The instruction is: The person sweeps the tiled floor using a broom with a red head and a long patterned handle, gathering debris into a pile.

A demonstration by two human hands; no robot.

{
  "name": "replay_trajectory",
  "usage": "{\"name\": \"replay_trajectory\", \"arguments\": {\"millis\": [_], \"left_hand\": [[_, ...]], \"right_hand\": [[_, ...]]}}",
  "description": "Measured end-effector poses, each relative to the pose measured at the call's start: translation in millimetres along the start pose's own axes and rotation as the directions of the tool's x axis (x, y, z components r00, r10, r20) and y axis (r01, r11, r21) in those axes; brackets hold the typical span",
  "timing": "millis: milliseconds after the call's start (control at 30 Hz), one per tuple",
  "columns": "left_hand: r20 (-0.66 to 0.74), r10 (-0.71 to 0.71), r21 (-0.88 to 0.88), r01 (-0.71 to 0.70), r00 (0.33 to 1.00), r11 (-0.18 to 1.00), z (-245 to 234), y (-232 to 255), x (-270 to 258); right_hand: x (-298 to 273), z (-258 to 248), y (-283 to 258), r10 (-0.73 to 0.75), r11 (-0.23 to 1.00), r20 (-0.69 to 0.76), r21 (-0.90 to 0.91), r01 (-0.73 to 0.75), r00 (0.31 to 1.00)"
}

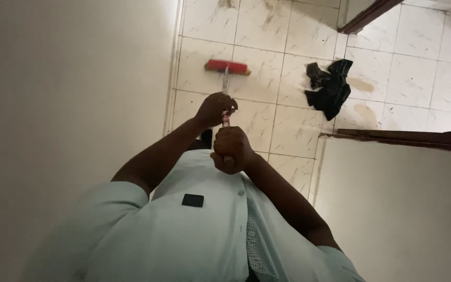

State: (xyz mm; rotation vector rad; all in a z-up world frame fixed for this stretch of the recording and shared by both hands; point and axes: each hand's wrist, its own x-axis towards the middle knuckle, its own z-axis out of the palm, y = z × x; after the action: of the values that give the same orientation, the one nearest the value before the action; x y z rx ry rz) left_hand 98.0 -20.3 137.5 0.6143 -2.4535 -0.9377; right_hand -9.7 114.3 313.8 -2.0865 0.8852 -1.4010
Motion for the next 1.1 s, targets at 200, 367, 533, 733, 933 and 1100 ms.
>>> {"name": "replay_trajectory", "arguments": {"millis": [200,367,533,733,933,1100], "left_hand": [[-0.072,-0.207,-0.005,0.207,0.976,0.978,7.6,-18.9,-7.4],[-0.166,-0.163,0.032,0.171,0.972,0.985,16.0,-60.5,8.0],[-0.211,-0.075,0.177,0.114,0.975,0.978,31.5,-118.2,9.9],[-0.246,-0.046,-0.038,0.038,0.968,0.999,-3.7,-156.6,15.4],[-0.137,-0.133,-0.265,0.093,0.982,0.960,-78.0,-74.7,14.4],[-0.137,-0.079,-0.152,0.058,0.987,0.987,-82.2,-73.4,-4.0]], "right_hand": [[11.0,22.0,29.5,0.055,0.998,-0.109,0.023,-0.052,0.993],[15.5,28.0,59.6,0.120,0.992,-0.160,-0.020,-0.124,0.980],[17.0,53.7,93.8,0.078,0.995,-0.158,-0.043,-0.086,0.984],[52.1,80.6,116.7,0.000,0.987,-0.122,-0.159,-0.020,0.993],[93.5,61.6,62.4,-0.020,0.998,-0.067,-0.061,0.016,0.998],[101.2,66.0,54.4,0.010,0.999,-0.019,0.040,-0.009,1.000]]}}
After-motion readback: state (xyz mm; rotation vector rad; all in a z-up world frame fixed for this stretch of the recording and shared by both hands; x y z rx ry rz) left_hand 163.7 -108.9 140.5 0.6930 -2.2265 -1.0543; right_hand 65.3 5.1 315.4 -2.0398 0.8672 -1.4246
